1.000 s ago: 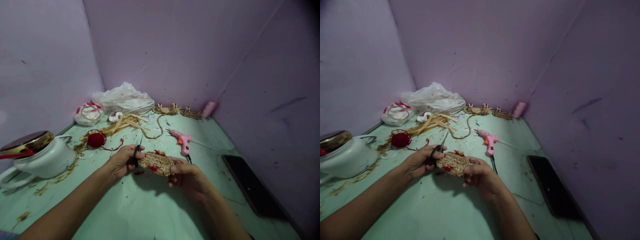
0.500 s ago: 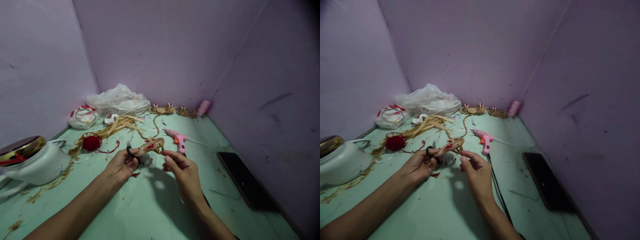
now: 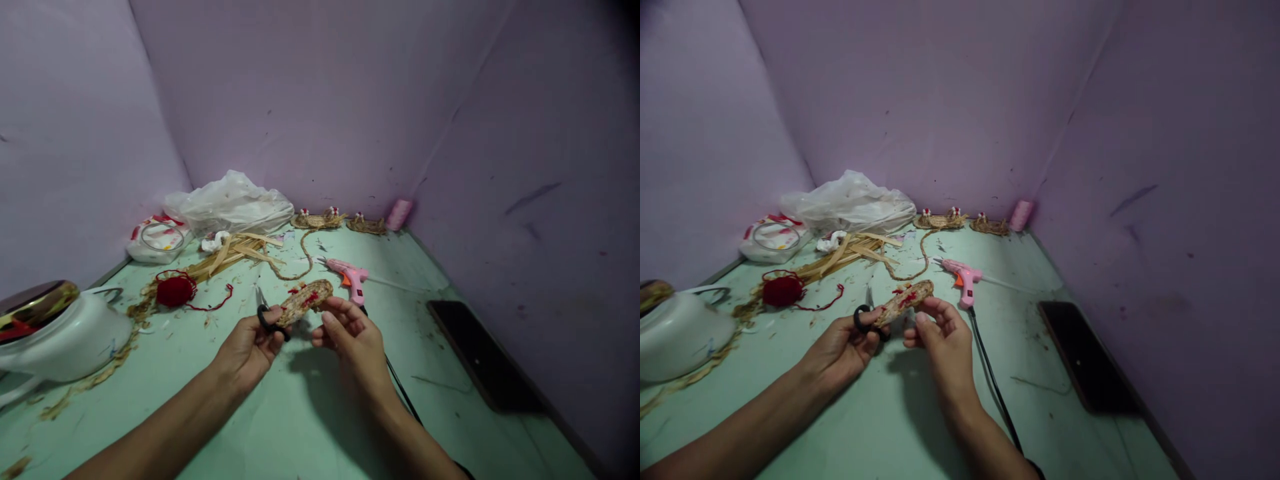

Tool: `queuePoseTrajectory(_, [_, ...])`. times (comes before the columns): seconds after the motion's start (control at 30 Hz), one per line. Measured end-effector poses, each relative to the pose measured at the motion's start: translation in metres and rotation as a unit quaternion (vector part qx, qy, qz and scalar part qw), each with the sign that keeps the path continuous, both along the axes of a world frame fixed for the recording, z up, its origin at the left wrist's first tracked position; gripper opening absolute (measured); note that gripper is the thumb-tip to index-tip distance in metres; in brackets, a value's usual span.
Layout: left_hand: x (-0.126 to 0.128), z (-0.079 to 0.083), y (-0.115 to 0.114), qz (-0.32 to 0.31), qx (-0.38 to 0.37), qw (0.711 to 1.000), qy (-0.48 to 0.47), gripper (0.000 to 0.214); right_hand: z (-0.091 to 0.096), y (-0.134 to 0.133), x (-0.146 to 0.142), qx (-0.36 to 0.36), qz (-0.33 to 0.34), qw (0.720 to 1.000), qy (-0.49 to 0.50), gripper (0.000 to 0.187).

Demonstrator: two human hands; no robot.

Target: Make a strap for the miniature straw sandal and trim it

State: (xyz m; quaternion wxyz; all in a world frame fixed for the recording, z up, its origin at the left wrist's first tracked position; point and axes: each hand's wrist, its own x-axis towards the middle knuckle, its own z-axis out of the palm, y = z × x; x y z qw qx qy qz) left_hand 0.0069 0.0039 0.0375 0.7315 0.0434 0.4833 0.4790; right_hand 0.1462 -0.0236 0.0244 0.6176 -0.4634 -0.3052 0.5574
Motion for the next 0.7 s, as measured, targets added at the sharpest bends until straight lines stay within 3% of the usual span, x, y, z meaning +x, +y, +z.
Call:
queuePoseTrajectory(0.2, [-0.007,0.005,0.004,-0.024,0.011,1.0,0.009,0.014,0.004,0.0,0.014,0.047,-0.149,0.979,-0.131,0.018])
queuePoseTrajectory(0.27, [-0.011,0.007,0.007,-0.021,0.012,1.0,0.009,0.014,0.004,0.003,0.018,0.067,-0.162,0.976,-0.131,0.017])
queuePoseTrajectory(0.43, [-0.02,0.009,0.013,-0.041,0.006,0.999,-0.007,0.012,0.001,0.008,0.017,0.053,-0.002,0.994,-0.101,0.039])
queuePoseTrajectory(0.6, [-0.02,0.008,0.013,-0.079,-0.007,0.997,0.01,0.011,-0.002,0.006,0.016,0.063,0.072,0.995,-0.039,0.06])
queuePoseTrajectory(0.7, [-0.023,0.006,0.015,-0.119,-0.001,0.993,0.018,0.017,0.001,0.004,0.021,-0.003,0.126,0.992,-0.012,0.053])
